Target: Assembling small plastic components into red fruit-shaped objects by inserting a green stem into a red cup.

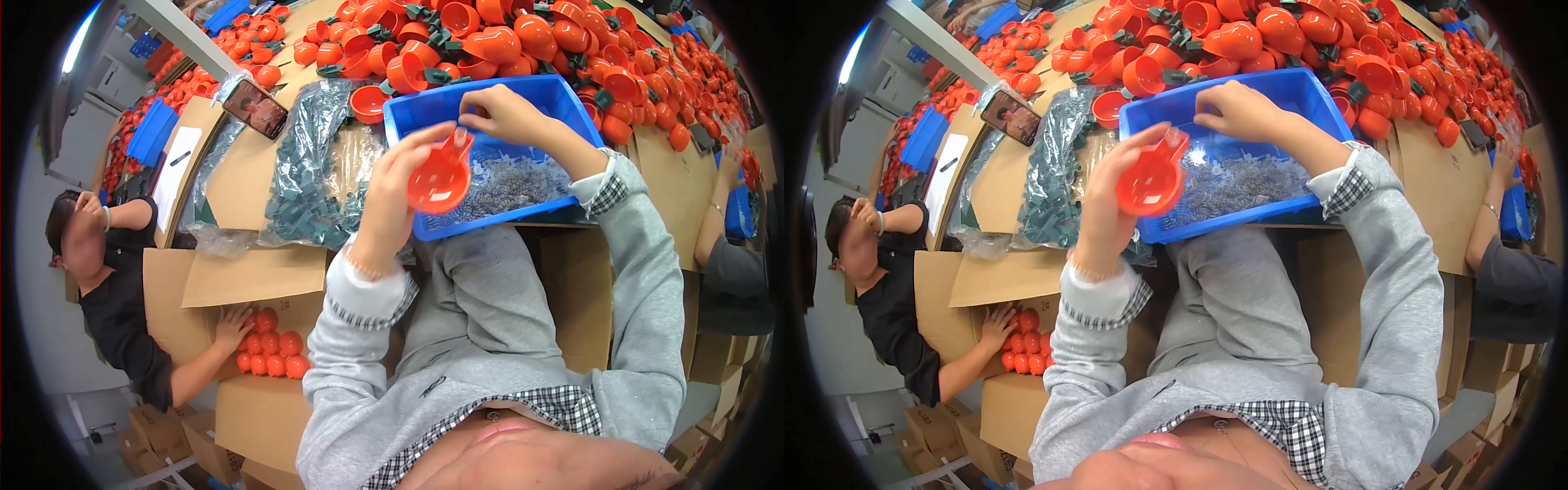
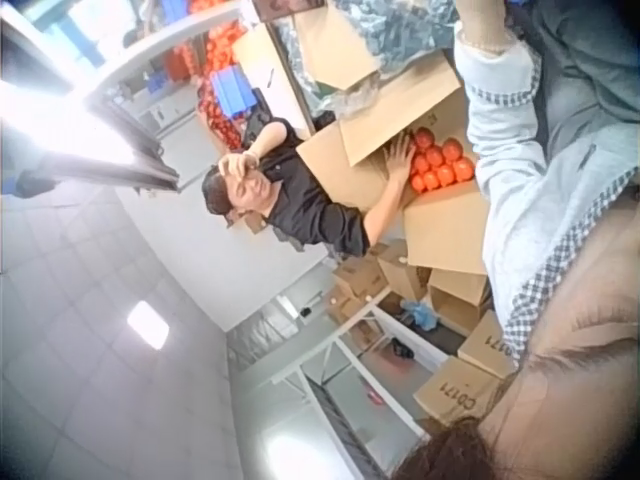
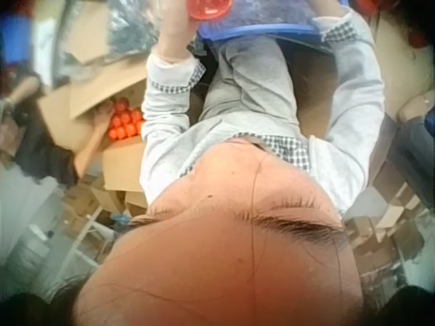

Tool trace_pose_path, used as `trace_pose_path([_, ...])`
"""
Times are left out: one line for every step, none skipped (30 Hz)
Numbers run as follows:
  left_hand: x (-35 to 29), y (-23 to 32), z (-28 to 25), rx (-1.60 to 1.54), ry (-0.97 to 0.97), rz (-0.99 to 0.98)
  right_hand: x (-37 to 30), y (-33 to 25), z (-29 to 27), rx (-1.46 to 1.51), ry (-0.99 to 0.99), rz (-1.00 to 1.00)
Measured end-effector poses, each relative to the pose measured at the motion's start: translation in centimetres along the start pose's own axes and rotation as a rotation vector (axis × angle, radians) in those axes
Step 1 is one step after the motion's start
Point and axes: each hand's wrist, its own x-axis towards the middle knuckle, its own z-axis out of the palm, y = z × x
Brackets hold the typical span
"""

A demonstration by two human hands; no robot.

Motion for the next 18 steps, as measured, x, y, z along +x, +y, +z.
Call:
trace_pose_path([-1.6, 0.5, -0.5, 0.058, 0.028, 0.003, 0.4, -0.5, 0.3, -0.047, 0.179, -0.137])
trace_pose_path([-3.1, 1.0, -1.0, 0.114, 0.053, 0.004, 0.8, -1.7, 0.1, -0.096, 0.359, -0.269])
trace_pose_path([-4.7, 1.5, -1.5, 0.12, 0.05, 0.005, 1.3, -3.2, 0.1, -0.099, 0.424, -0.335])
trace_pose_path([-6.4, 2.1, -2.1, 0.103, 0.092, -0.034, 2.1, -5.4, 0.5, -0.097, 0.423, -0.381])
trace_pose_path([-7.7, 2.4, -2.3, 0.078, 0.119, -0.072, 3.0, -7.0, 1.0, -0.097, 0.409, -0.408])
trace_pose_path([-8.7, 2.6, -2.6, 0.083, 0.115, -0.074, 4.0, -8.6, 2.0, -0.068, 0.313, -0.445])
trace_pose_path([-9.8, 2.7, -3.0, 0.078, 0.148, -0.088, 5.1, -10.6, 3.0, -0.218, 0.178, -0.524])
trace_pose_path([-10.7, 2.7, -3.2, 0.071, 0.172, -0.103, 6.6, -11.5, 5.2, -0.246, 0.027, -0.501])
trace_pose_path([-11.6, 2.6, -3.4, 0.077, 0.176, -0.103, 7.0, -13.6, 6.2, -0.301, -0.153, -0.451])
trace_pose_path([-12.2, 2.4, -3.7, 0.136, 0.2, -0.109, 6.0, -15.5, 6.0, -0.311, -0.29, -0.386])
trace_pose_path([-12.8, 2.4, -3.8, 0.202, 0.223, -0.113, 6.1, -15.9, 6.9, -0.336, -0.419, -0.412])
trace_pose_path([-13.4, 2.3, -3.8, 0.223, 0.253, -0.122, 5.9, -15.8, 8.1, -0.371, -0.428, -0.438])
trace_pose_path([-14.3, 2.1, -4.0, 0.219, 0.283, -0.119, 5.7, -16.4, 8.8, -0.428, -0.445, -0.457])
trace_pose_path([-15.1, 2.0, -4.4, 0.214, 0.311, -0.117, 5.7, -16.8, 9.3, -0.487, -0.463, -0.473])
trace_pose_path([-15.7, 1.8, -4.8, 0.179, 0.32, -0.128, 6.0, -16.8, 9.5, -0.483, -0.462, -0.476])
trace_pose_path([-16.3, 1.6, -5.3, 0.178, 0.323, -0.126, 6.1, -16.8, 9.0, -0.449, -0.504, -0.45])
trace_pose_path([-16.7, 1.2, -5.9, 0.134, 0.32, -0.135, 6.1, -16.8, 8.6, -0.415, -0.547, -0.42])
trace_pose_path([-17.0, 0.8, -6.5, 0.089, 0.315, -0.143, 6.2, -16.5, 8.8, -0.417, -0.549, -0.42])
